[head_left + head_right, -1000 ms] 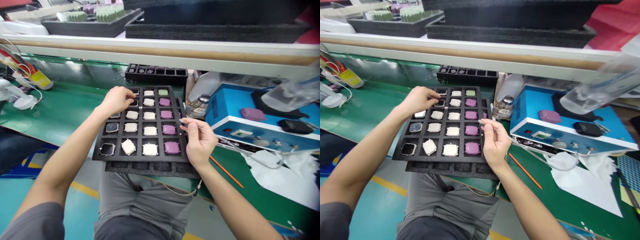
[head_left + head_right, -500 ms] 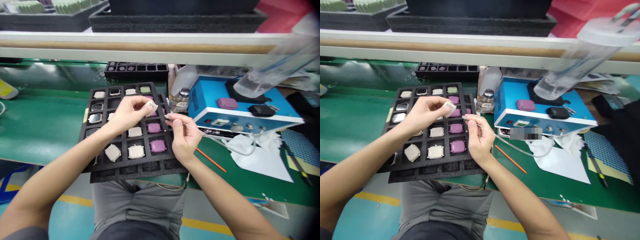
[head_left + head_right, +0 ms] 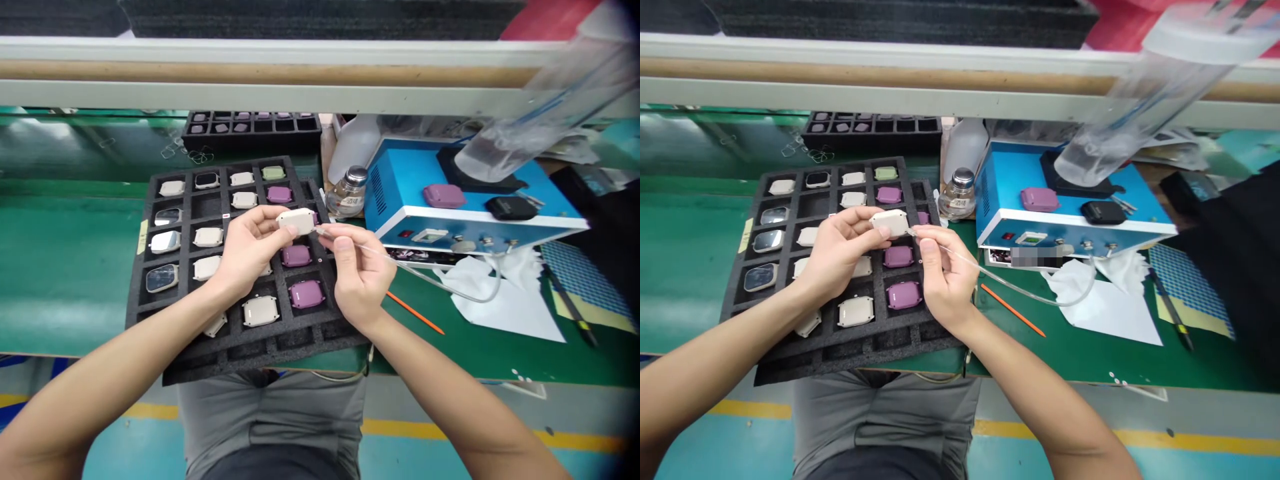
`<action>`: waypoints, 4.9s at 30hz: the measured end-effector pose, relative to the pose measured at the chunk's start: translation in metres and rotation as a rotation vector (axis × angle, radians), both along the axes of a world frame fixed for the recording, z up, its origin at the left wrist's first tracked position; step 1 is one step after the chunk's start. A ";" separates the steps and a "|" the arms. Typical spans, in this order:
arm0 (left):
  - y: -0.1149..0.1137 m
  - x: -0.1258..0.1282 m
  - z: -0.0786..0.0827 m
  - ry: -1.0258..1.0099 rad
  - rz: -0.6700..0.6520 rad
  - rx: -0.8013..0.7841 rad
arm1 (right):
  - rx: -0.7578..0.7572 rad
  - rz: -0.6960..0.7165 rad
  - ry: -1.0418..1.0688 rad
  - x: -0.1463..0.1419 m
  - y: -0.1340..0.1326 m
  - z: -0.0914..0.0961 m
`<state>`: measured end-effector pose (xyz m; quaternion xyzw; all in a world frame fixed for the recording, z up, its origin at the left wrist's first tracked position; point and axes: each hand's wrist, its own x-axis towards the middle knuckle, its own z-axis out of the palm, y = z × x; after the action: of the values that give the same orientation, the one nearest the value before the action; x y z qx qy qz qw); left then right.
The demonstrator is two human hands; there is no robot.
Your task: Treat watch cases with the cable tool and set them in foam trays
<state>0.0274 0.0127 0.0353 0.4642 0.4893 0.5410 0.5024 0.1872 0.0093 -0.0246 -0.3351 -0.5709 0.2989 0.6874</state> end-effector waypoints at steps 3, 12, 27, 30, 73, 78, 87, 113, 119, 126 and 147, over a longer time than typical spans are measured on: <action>-0.002 0.001 0.000 0.007 -0.017 -0.017 | 0.007 -0.003 0.004 0.000 0.000 0.000; -0.004 0.002 0.000 0.025 -0.036 0.016 | -0.007 -0.031 -0.005 0.000 0.002 -0.003; -0.005 0.002 0.001 0.048 -0.025 0.030 | -0.026 -0.015 0.023 -0.002 0.000 0.002; -0.005 0.002 0.002 0.052 -0.026 0.030 | -0.018 -0.014 0.021 -0.002 0.000 0.002; -0.005 0.002 0.005 0.142 -0.019 0.041 | 0.015 0.027 0.025 -0.001 0.008 0.000; -0.005 0.002 0.006 0.147 -0.020 0.041 | 0.008 0.023 0.023 -0.001 0.008 0.000; -0.005 0.001 0.006 0.158 -0.024 0.047 | 0.004 0.047 0.055 -0.002 0.008 0.001; -0.005 0.001 0.002 0.044 -0.048 0.044 | -0.019 0.028 0.045 -0.002 0.004 0.002; -0.006 0.001 0.002 0.043 -0.054 0.051 | -0.018 0.031 0.056 -0.002 0.003 0.003; -0.006 0.001 0.003 0.042 -0.050 0.039 | -0.032 0.017 0.031 -0.003 0.003 0.004; -0.004 0.004 0.003 0.116 -0.020 0.035 | -0.012 0.021 0.002 0.000 0.004 0.002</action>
<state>0.0310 0.0086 0.0383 0.5083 0.5035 0.5167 0.4702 0.1868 0.0136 -0.0225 -0.3330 -0.5718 0.3099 0.6827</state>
